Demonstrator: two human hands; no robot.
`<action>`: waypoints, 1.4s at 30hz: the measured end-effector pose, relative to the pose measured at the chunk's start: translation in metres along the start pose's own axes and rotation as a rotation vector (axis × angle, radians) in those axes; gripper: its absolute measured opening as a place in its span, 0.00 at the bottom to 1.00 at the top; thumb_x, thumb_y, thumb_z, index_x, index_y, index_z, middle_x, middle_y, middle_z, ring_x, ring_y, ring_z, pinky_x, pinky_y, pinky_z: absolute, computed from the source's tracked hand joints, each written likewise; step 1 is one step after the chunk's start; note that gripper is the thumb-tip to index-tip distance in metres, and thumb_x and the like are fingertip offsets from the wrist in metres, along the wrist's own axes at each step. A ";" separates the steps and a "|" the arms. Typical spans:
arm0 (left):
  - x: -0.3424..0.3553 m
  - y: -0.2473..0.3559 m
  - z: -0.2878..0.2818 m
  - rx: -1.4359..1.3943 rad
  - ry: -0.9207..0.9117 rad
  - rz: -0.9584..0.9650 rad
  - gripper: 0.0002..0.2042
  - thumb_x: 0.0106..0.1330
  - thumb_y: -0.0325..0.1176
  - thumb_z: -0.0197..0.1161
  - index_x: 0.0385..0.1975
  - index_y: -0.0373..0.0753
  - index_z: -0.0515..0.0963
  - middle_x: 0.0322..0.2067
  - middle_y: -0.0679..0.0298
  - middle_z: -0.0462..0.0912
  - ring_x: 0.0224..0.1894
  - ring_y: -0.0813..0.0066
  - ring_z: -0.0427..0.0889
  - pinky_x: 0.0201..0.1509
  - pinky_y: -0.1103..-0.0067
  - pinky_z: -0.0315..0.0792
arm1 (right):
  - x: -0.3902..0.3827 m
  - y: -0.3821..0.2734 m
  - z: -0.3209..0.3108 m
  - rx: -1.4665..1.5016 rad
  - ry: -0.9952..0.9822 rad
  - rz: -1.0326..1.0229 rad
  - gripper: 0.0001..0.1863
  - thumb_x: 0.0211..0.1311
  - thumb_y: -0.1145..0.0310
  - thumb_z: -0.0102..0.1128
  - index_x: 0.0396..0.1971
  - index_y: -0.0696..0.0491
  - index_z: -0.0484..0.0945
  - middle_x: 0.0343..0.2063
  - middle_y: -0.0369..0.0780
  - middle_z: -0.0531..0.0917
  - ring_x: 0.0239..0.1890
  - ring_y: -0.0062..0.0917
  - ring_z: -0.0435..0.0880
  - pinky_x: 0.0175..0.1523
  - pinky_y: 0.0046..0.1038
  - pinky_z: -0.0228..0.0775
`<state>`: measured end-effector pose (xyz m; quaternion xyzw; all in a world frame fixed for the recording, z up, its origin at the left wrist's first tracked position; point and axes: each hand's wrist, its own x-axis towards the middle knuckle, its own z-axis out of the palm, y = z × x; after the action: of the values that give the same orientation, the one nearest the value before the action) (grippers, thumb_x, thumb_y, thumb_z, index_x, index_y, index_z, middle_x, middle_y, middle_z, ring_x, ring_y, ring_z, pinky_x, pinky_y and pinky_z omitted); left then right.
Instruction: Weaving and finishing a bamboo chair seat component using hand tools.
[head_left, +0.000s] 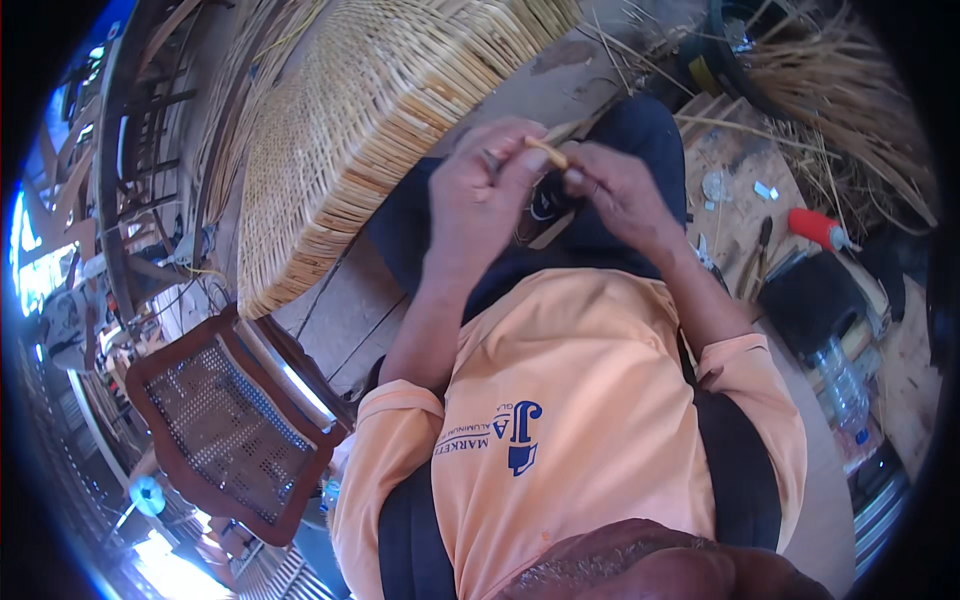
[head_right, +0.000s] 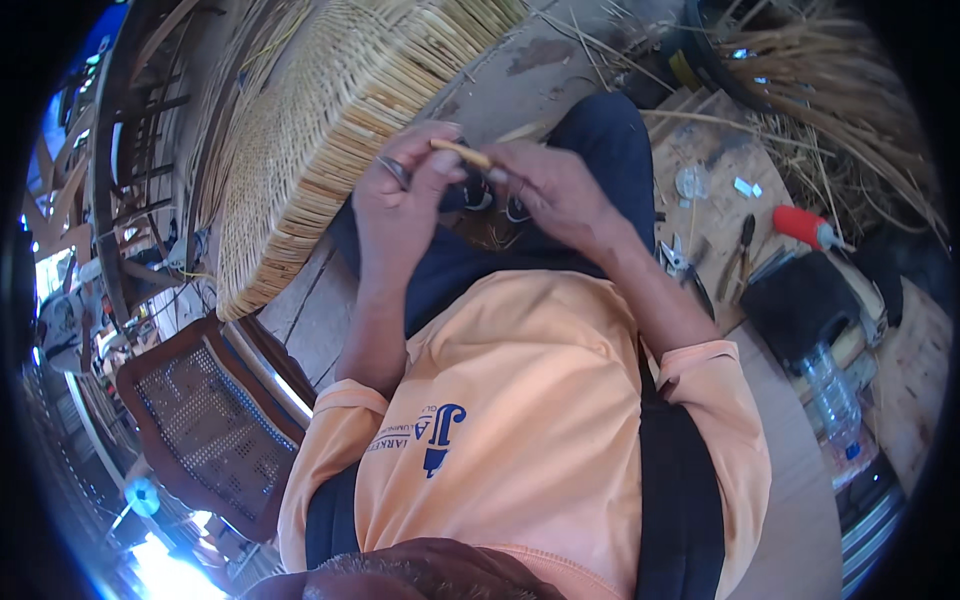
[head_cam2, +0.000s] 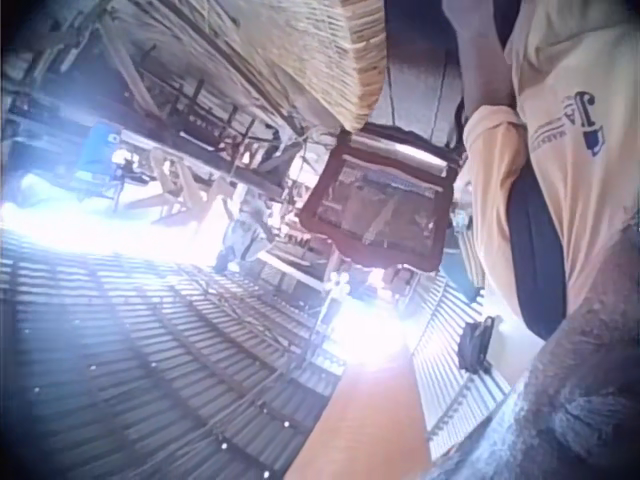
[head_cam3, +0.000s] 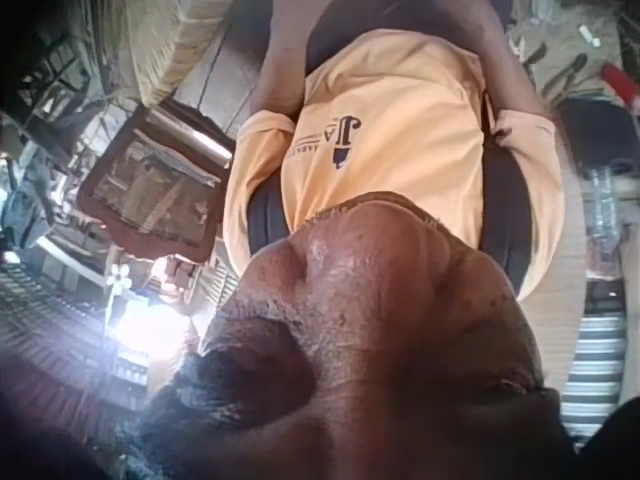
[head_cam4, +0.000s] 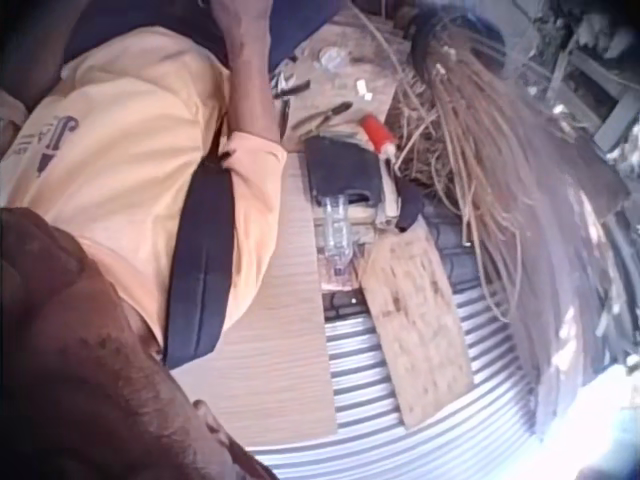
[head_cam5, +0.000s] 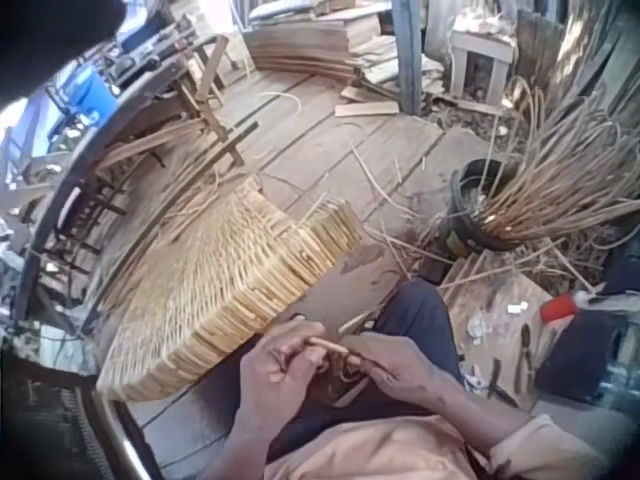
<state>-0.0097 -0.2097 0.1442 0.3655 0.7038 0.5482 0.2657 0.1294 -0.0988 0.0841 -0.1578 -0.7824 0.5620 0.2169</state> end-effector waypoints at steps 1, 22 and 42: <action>0.007 -0.001 -0.016 0.006 0.015 0.011 0.08 0.59 0.25 0.62 0.38 0.35 0.79 0.37 0.60 0.81 0.37 0.77 0.79 0.42 0.82 0.73 | 0.012 0.015 -0.007 -0.190 0.095 -0.139 0.14 0.62 0.72 0.51 0.47 0.55 0.75 0.35 0.43 0.81 0.38 0.36 0.81 0.50 0.31 0.71; -0.029 -0.026 -0.146 1.191 0.370 0.065 0.15 0.60 0.46 0.57 0.34 0.38 0.75 0.38 0.60 0.77 0.43 0.61 0.78 0.42 0.68 0.74 | 0.164 0.052 -0.012 0.725 0.447 0.448 0.17 0.64 0.68 0.52 0.51 0.58 0.71 0.44 0.44 0.79 0.45 0.32 0.80 0.48 0.33 0.75; -0.111 -0.047 -0.026 -0.271 0.079 -0.731 0.18 0.71 0.44 0.46 0.35 0.34 0.74 0.29 0.63 0.78 0.24 0.79 0.79 0.23 0.87 0.69 | 0.138 0.038 0.034 0.664 0.330 0.107 0.14 0.63 0.77 0.48 0.48 0.59 0.75 0.44 0.37 0.79 0.41 0.16 0.75 0.47 0.17 0.67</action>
<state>0.0252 -0.3202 0.1025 0.0307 0.7187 0.5189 0.4619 -0.0060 -0.0466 0.0613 -0.2081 -0.5027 0.7627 0.3496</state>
